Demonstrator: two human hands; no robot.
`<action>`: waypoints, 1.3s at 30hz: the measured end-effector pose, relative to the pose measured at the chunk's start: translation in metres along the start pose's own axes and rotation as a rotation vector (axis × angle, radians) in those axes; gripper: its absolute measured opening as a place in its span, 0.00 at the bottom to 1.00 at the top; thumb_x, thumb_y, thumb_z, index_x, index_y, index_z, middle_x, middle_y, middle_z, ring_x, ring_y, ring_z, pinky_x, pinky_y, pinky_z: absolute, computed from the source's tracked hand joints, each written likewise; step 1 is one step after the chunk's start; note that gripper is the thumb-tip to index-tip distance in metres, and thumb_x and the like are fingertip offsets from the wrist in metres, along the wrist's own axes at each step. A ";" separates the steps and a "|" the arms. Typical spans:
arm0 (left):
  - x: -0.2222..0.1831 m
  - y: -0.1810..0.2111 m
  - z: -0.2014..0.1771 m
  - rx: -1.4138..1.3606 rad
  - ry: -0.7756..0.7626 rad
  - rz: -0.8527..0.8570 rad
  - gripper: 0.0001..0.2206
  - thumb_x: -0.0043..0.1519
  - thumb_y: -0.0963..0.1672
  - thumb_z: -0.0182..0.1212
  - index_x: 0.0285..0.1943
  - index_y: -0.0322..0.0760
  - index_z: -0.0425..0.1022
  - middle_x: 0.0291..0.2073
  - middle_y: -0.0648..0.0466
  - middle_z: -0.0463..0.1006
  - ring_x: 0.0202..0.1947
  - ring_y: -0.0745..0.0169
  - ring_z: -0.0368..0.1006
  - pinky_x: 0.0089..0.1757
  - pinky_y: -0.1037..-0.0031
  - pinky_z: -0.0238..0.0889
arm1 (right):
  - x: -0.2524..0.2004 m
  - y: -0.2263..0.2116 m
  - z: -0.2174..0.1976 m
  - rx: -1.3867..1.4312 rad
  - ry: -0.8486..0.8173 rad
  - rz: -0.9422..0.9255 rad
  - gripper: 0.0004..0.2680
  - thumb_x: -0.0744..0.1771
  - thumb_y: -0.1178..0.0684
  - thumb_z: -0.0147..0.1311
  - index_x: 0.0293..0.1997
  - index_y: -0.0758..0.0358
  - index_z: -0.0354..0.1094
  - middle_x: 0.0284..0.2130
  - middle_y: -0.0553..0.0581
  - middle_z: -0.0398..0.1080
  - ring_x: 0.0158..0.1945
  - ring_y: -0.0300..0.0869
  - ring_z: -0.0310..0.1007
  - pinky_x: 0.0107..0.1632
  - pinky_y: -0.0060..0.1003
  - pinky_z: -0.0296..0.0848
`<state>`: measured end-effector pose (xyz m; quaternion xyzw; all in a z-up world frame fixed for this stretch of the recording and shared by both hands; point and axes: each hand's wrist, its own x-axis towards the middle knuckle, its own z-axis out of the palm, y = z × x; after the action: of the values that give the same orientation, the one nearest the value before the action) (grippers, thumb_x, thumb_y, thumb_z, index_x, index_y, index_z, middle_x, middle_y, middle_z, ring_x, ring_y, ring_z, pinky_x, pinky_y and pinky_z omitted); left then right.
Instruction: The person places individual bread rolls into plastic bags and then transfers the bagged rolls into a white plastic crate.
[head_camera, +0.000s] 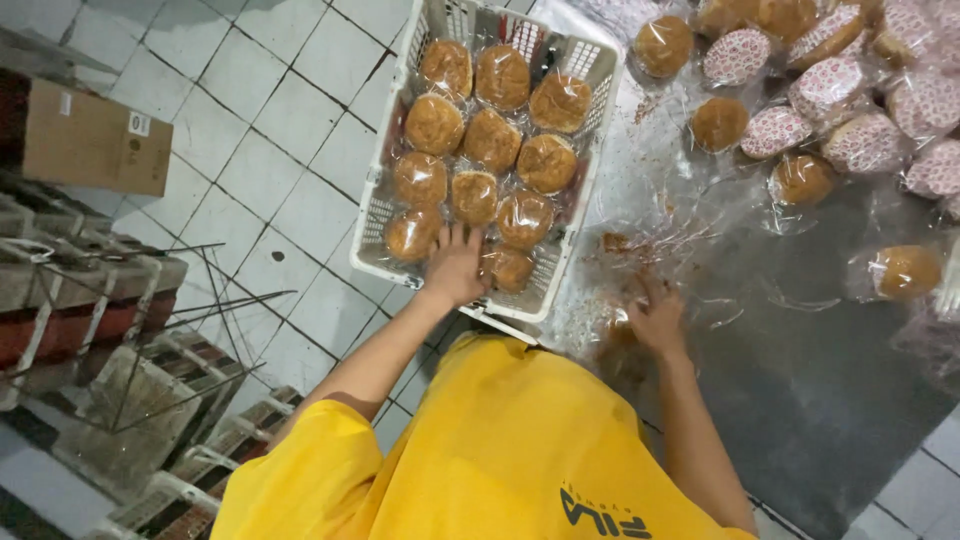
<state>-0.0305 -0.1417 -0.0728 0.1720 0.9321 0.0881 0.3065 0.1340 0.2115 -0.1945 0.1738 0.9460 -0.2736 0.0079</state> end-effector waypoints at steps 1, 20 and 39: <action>0.004 -0.007 0.005 0.004 0.059 0.037 0.36 0.51 0.50 0.69 0.69 0.36 0.60 0.68 0.34 0.56 0.63 0.34 0.55 0.55 0.49 0.58 | -0.004 -0.024 -0.006 -0.109 -0.249 0.150 0.27 0.60 0.38 0.56 0.70 0.39 0.61 0.64 0.68 0.55 0.65 0.71 0.61 0.60 0.66 0.67; 0.035 -0.063 -0.014 0.320 -0.060 0.264 0.40 0.48 0.51 0.78 0.69 0.49 0.61 0.65 0.50 0.63 0.65 0.51 0.55 0.55 0.63 0.53 | 0.080 -0.235 0.070 -0.310 -0.786 -0.131 0.25 0.60 0.26 0.52 0.47 0.55 0.79 0.51 0.61 0.77 0.56 0.57 0.76 0.50 0.56 0.78; -0.017 0.021 -0.042 0.031 -0.128 -0.113 0.30 0.62 0.50 0.64 0.73 0.42 0.60 0.70 0.39 0.58 0.71 0.33 0.56 0.64 0.48 0.54 | 0.276 -0.071 -0.064 0.009 0.232 0.077 0.21 0.67 0.46 0.63 0.62 0.72 0.65 0.58 0.84 0.59 0.64 0.72 0.58 0.61 0.64 0.62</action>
<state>-0.0375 -0.1309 -0.0244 0.1290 0.9201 0.0450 0.3670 -0.1440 0.2784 -0.1344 0.2406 0.9319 -0.2554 -0.0919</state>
